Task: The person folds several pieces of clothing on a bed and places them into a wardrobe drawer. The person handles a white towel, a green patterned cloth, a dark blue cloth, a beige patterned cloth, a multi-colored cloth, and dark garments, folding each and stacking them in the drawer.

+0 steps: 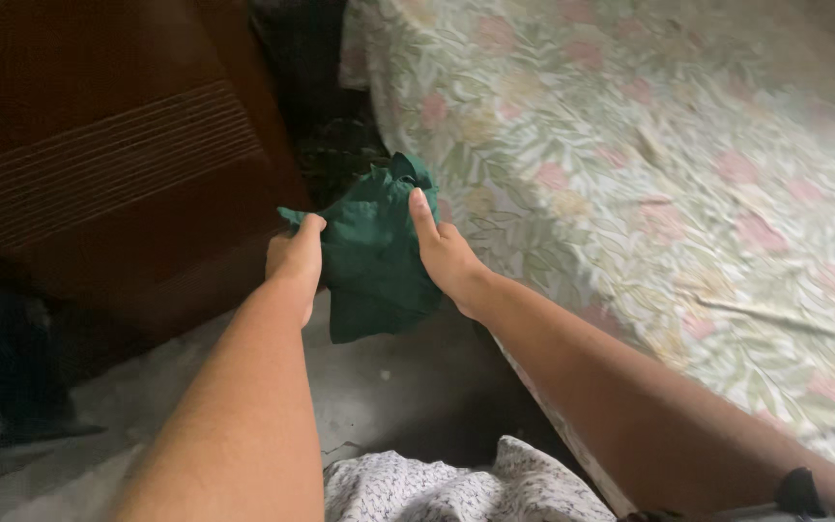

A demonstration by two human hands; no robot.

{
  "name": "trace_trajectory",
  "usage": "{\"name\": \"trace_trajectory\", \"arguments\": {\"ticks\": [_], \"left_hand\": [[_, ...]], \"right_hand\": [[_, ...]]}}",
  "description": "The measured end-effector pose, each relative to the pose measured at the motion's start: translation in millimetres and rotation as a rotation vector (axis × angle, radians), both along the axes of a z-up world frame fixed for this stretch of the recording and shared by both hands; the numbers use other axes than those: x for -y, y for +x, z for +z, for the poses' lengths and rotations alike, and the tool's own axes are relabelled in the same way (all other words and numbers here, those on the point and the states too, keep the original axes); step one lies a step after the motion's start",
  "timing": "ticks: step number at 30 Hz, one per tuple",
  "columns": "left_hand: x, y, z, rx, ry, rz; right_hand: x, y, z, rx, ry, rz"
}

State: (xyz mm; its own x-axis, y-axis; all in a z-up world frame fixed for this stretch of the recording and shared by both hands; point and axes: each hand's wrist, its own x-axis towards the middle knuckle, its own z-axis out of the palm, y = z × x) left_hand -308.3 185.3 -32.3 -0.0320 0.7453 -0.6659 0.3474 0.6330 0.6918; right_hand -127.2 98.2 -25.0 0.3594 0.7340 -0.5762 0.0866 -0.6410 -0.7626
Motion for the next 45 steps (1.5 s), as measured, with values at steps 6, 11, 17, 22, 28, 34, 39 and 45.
{"name": "trace_trajectory", "arguments": {"ticks": [6, 11, 17, 22, 28, 34, 39, 45], "left_hand": [[-13, -102, -6, 0.036, 0.069, 0.19], [-23, -170, -8, -0.019, 0.136, 0.42], [-49, -242, -14, -0.176, 0.29, 0.58], [-70, -304, 2, -0.094, 0.375, 0.718], [-86, -358, 28, -0.114, 0.358, 0.841], [-89, -394, 21, -0.25, 0.352, 0.86], [-101, -437, 6, -0.271, 0.432, 0.881], [-137, -482, -3, -0.334, 0.281, 0.783]], "right_hand": [[-48, -89, 25, -0.276, 0.034, 0.192], [-84, -154, 34, -0.324, 0.087, 0.371], [-144, -222, 37, -0.462, 0.041, 0.566], [-194, -281, 40, -0.524, 0.018, 0.751], [-237, -342, 37, -0.57, -0.009, 0.875], [-253, -389, 37, -0.501, -0.047, 0.905], [-262, -422, 35, -0.327, -0.076, 0.868], [-280, -456, 24, -0.157, -0.053, 0.916]]}}
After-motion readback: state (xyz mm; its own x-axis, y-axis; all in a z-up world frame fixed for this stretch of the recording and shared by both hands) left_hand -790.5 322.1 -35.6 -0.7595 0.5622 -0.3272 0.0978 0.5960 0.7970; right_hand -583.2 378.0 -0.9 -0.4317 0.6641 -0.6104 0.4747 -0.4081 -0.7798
